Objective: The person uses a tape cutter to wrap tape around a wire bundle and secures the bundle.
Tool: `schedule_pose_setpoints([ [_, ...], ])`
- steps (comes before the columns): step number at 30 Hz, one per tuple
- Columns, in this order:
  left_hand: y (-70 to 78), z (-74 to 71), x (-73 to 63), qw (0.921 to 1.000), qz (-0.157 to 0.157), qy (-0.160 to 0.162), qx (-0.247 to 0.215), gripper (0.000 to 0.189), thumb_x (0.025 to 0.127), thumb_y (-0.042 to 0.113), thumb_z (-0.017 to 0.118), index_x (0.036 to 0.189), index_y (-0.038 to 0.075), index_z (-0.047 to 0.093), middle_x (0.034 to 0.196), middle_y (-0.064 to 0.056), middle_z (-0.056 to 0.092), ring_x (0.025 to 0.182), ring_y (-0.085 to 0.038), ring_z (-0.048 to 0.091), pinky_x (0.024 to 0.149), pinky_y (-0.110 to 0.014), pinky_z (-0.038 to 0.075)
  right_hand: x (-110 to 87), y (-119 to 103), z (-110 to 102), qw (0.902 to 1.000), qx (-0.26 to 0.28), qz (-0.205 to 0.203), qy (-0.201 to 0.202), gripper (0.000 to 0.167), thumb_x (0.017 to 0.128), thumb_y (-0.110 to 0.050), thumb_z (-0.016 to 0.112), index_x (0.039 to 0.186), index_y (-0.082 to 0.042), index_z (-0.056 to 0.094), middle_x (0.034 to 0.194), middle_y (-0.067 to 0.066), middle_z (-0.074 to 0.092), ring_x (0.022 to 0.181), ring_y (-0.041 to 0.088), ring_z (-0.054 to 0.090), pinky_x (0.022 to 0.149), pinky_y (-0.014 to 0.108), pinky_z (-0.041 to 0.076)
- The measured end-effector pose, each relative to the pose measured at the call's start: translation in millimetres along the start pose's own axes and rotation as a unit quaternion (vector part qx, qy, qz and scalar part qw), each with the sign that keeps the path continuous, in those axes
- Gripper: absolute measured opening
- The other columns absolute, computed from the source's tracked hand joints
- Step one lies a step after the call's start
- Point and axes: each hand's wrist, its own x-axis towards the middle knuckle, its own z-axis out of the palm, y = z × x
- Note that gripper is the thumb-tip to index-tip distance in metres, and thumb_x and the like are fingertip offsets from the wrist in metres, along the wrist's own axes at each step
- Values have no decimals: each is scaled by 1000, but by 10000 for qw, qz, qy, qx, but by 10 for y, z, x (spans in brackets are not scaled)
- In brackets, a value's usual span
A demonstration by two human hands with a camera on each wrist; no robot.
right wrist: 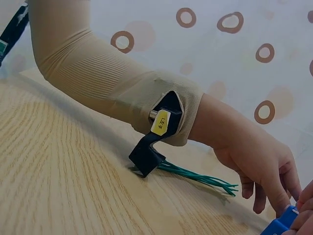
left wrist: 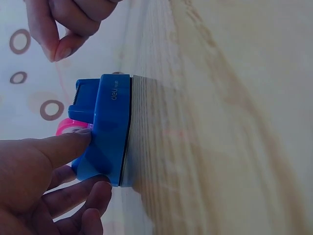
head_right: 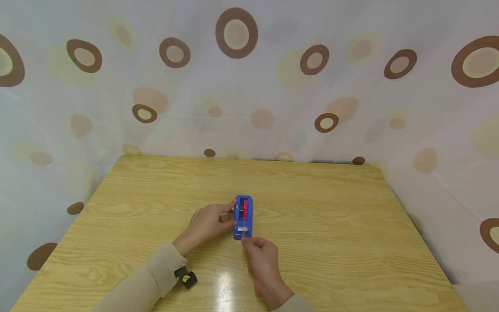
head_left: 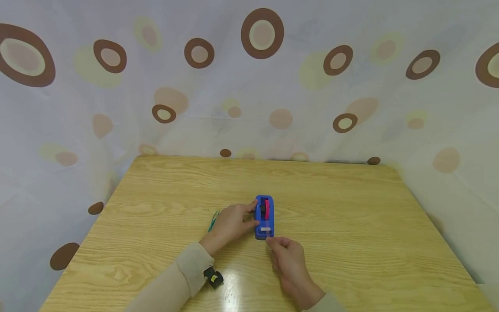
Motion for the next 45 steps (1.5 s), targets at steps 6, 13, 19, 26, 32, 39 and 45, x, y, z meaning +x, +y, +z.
schedule_pose_setpoints([
  [6,-4,0,-4,10000,3,5,-53,63,91,36,73,146,17,49,127,-5,65,111,-20,64,85,-36,53,-20,7,1,10000,-75,-37,26,23,95,-16,66,103,6,64,60,-5,41,51,8,33,44,22,28],
  [13,-1,0,-2,10000,-13,-8,-50,64,91,36,73,146,18,48,126,-4,66,110,-19,64,84,-35,52,-43,30,-16,10000,-75,-15,-21,28,95,-16,67,108,9,63,61,-5,40,50,8,33,44,22,28],
  [19,-5,2,0,10000,-9,-41,-73,64,91,36,73,146,17,48,126,-4,66,102,-16,66,75,-31,50,-65,46,-27,9999,-102,-74,-52,30,95,-16,67,110,9,63,62,-6,41,50,7,32,44,22,28],
  [26,-15,9,-2,9999,24,-22,-100,64,90,36,73,146,17,49,126,-3,66,106,-16,65,76,-31,50,-94,59,-31,9997,-193,-122,4,27,94,-16,68,104,8,64,61,-5,41,50,7,33,44,21,28],
  [32,-11,7,-2,9999,20,-22,-104,64,91,36,73,146,17,48,125,-3,66,106,-17,65,77,-32,51,-127,72,-47,9995,-176,-270,-56,23,94,-12,66,102,10,63,62,-5,41,50,6,33,43,20,28],
  [39,-19,8,0,10000,32,-25,-72,64,91,37,72,146,16,48,125,-4,67,108,-18,65,79,-32,52,-147,85,-62,9992,-327,-207,47,23,94,-14,68,102,7,64,63,-5,44,52,7,37,45,21,31],
  [45,-29,13,6,10000,15,-17,-92,64,91,37,73,146,17,48,126,-3,66,110,-18,64,80,-33,52,-150,111,-73,9990,-362,-250,37,23,93,-14,68,100,7,65,61,-6,43,51,7,36,45,20,31],
])
